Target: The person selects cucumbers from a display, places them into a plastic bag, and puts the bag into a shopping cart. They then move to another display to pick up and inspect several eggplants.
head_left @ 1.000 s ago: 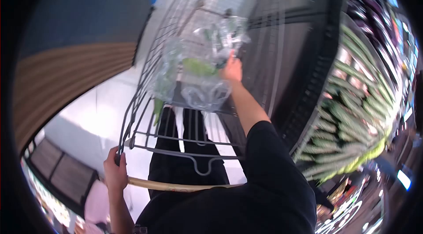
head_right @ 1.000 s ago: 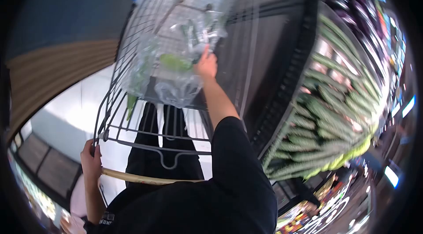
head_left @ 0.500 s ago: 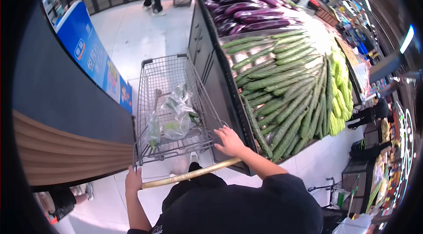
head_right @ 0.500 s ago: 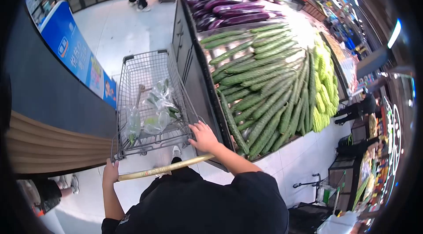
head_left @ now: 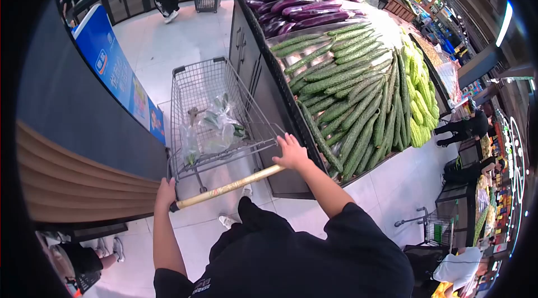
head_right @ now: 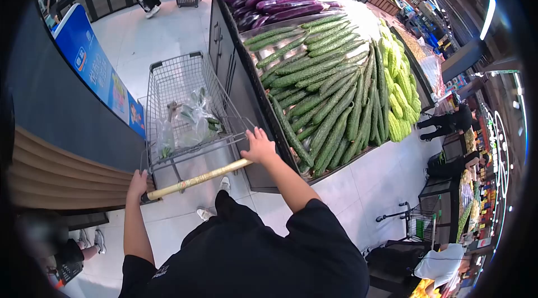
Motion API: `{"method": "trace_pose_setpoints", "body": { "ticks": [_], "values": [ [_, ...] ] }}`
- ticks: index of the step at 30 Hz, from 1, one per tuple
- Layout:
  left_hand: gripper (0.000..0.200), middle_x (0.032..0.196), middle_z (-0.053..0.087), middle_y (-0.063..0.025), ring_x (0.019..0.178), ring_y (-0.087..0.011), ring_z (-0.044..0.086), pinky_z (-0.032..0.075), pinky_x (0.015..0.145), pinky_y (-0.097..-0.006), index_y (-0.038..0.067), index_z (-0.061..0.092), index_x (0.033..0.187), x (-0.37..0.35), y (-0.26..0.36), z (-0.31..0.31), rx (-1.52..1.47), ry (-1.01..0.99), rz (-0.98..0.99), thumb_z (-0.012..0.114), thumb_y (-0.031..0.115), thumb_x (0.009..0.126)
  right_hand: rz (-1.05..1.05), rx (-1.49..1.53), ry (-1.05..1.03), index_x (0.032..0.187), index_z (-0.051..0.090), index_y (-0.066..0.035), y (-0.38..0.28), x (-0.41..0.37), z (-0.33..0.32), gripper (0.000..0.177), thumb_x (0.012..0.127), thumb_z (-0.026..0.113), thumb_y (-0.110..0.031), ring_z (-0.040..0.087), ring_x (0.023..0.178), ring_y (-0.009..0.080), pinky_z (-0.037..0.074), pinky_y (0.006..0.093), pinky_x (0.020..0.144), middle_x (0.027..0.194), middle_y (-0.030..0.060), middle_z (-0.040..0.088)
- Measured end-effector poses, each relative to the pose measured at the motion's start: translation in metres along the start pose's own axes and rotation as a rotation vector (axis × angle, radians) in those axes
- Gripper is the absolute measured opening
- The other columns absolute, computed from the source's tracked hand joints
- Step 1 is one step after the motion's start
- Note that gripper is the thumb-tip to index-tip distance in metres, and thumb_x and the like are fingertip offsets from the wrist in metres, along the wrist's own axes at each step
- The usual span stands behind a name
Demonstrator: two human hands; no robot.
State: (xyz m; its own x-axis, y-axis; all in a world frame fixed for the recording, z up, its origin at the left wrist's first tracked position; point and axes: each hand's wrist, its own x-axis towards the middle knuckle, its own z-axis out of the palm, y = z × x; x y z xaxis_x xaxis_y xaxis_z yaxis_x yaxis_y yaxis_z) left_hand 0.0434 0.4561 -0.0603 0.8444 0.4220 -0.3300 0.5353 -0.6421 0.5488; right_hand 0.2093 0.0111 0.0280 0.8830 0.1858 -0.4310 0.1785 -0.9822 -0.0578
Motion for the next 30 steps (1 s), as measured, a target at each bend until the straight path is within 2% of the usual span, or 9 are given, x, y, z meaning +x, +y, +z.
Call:
{"method": "trace_pose_setpoints", "body": {
  "ticks": [2,5,6,10,17,23,27,29,30],
  "values": [
    [0.044,0.090,0.063,-0.0275,0.062,-0.0352,0.065,0.052,0.059,-0.0445,-0.006,0.048,0.110,0.004,0.020,-0.011,-0.217,-0.192,-0.222,0.043,0.037,0.102,0.045,0.000,0.001,0.154,0.024,-0.019,0.000,0.014,0.004,0.095,0.078,0.068,-0.056,0.018,0.149,0.0297,0.036,0.0518,0.110,0.162,0.0120,0.015],
    [0.040,0.077,0.060,-0.0214,0.043,-0.0255,0.056,0.046,0.044,-0.0409,-0.005,0.047,0.108,0.025,0.012,0.000,-0.247,-0.192,-0.235,0.041,0.035,0.103,0.117,-0.018,-0.058,0.153,0.026,-0.018,-0.013,0.014,-0.017,0.095,0.078,0.067,-0.060,0.037,0.138,0.0347,0.042,0.0467,0.106,0.160,0.0150,0.020],
    [0.040,0.077,0.060,-0.0214,0.043,-0.0255,0.056,0.046,0.044,-0.0409,-0.005,0.047,0.108,0.028,0.011,0.000,-0.242,-0.195,-0.246,0.041,0.035,0.103,0.096,-0.063,0.002,0.152,0.029,-0.016,-0.012,0.019,-0.012,0.095,0.078,0.066,-0.063,0.047,0.129,0.0348,0.045,0.0453,0.102,0.151,0.0187,0.034],
    [0.036,0.072,0.058,-0.0194,0.043,-0.0281,0.056,0.046,0.043,-0.0422,-0.004,0.047,0.104,0.043,0.011,-0.002,-0.198,-0.204,-0.210,0.039,0.031,0.104,0.109,-0.101,0.015,0.148,0.037,-0.010,-0.016,0.038,-0.013,0.094,0.079,0.062,-0.069,0.056,0.116,0.0323,0.050,0.0401,0.093,0.125,0.0187,0.052],
    [0.032,0.070,0.057,-0.0178,0.042,-0.0264,0.058,0.047,0.041,-0.0394,-0.002,0.046,0.103,0.077,0.020,-0.016,-0.144,-0.231,-0.228,0.040,0.029,0.104,0.109,-0.099,0.010,0.127,0.053,-0.005,-0.020,0.078,-0.005,0.084,0.078,0.058,-0.073,0.060,0.108,0.0304,0.053,0.0389,0.086,0.120,0.0185,0.054],
    [0.036,0.078,0.062,-0.0207,0.056,-0.0303,0.067,0.052,0.040,-0.0375,-0.004,0.050,0.111,0.117,0.031,-0.020,-0.207,-0.219,-0.280,0.041,0.030,0.103,0.062,-0.109,-0.073,0.128,0.054,-0.001,-0.012,0.112,-0.005,0.093,0.079,0.050,-0.079,0.064,0.107,0.0326,0.054,0.0382,0.087,0.120,0.0233,0.056],
    [0.043,0.099,0.067,-0.0249,0.071,-0.0346,0.070,0.058,0.054,-0.0421,-0.005,0.060,0.106,0.128,0.075,-0.036,0.269,-0.075,-0.199,0.042,0.035,0.102,-0.020,-0.207,-0.032,0.121,0.058,0.001,-0.014,0.122,-0.012,0.095,0.076,0.047,-0.083,0.065,0.102,0.0271,0.054,0.0364,0.082,0.105,0.0194,0.065],
    [0.044,0.096,0.067,-0.0245,0.070,-0.0342,0.070,0.058,0.058,-0.0423,-0.004,0.060,0.105,0.132,0.095,-0.043,0.266,-0.063,-0.203,0.042,0.036,0.101,-0.054,-0.202,-0.039,0.120,0.059,0.001,-0.014,0.131,-0.014,0.097,0.074,0.048,-0.084,0.066,0.100,0.0269,0.054,0.0369,0.081,0.104,0.0185,0.066],
    [0.044,0.093,0.068,-0.0241,0.069,-0.0339,0.070,0.058,0.062,-0.0425,-0.004,0.060,0.104,0.133,0.102,-0.043,0.272,-0.056,-0.227,0.042,0.036,0.101,-0.061,-0.226,-0.037,0.122,0.057,0.000,-0.011,0.136,-0.011,0.099,0.073,0.045,-0.086,0.065,0.099,0.0257,0.055,0.0405,0.069,0.104,0.0162,0.066]
  ]
}}
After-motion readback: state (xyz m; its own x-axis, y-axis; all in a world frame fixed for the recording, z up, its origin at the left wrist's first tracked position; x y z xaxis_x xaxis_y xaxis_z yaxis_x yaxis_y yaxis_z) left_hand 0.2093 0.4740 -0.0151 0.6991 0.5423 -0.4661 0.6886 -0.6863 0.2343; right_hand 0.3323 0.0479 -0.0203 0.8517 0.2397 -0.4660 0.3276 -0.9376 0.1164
